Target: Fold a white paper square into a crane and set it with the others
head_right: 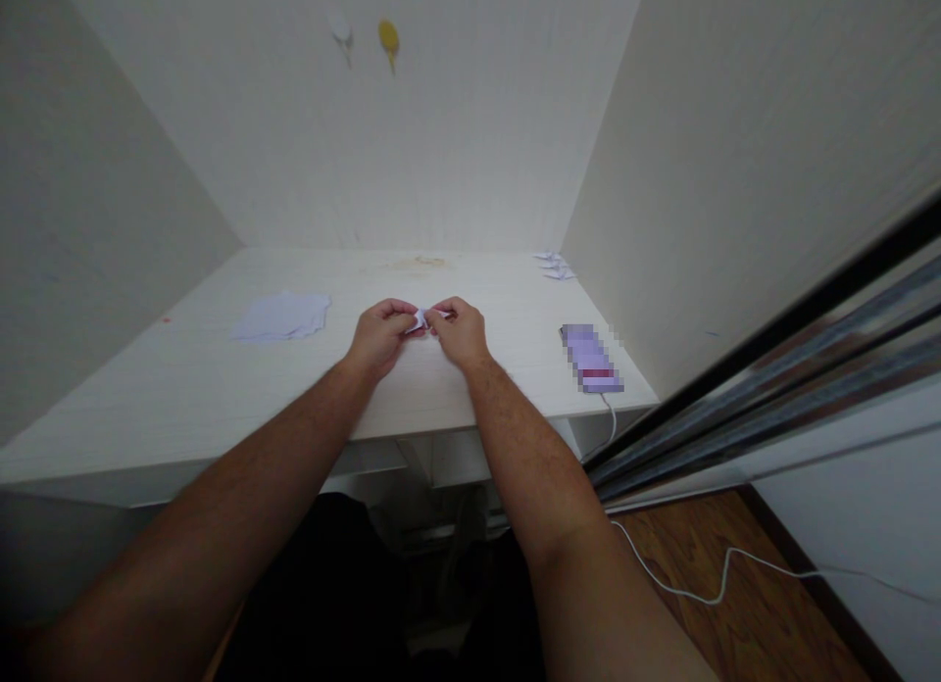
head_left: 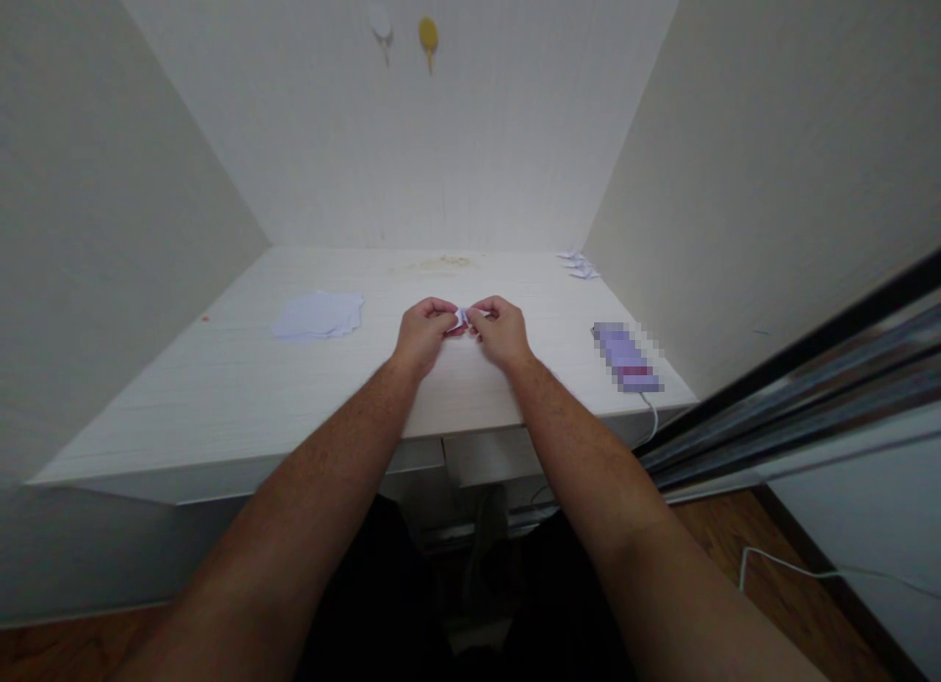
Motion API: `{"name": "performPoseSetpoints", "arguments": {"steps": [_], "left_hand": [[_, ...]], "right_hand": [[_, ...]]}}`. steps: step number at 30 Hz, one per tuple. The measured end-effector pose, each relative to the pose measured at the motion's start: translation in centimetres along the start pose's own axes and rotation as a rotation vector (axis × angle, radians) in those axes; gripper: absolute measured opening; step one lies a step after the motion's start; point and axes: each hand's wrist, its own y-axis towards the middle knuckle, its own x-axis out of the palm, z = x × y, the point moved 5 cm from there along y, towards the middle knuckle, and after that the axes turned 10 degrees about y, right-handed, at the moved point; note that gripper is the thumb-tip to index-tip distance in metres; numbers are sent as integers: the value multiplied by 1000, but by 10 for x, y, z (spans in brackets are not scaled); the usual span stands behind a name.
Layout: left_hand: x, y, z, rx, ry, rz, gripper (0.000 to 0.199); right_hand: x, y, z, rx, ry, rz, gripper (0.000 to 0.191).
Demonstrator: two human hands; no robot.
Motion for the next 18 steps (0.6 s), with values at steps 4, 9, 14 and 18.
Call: {"name": "performPoseSetpoints", "arguments": {"steps": [4, 9, 14, 18], "left_hand": [[-1, 1, 0, 32, 37, -9, 28], [-1, 3, -3, 47, 65, -22, 27], [-1, 2, -2, 51, 59, -28, 27], [0, 0, 0, 46, 60, -37, 27]], "right_hand": [[0, -1, -1, -48, -67, -34, 20], [0, 0, 0, -52, -86, -34, 21], [-1, 1, 1, -68, -113, -26, 23], [-2, 0, -1, -79, -122, -7, 22]]}}
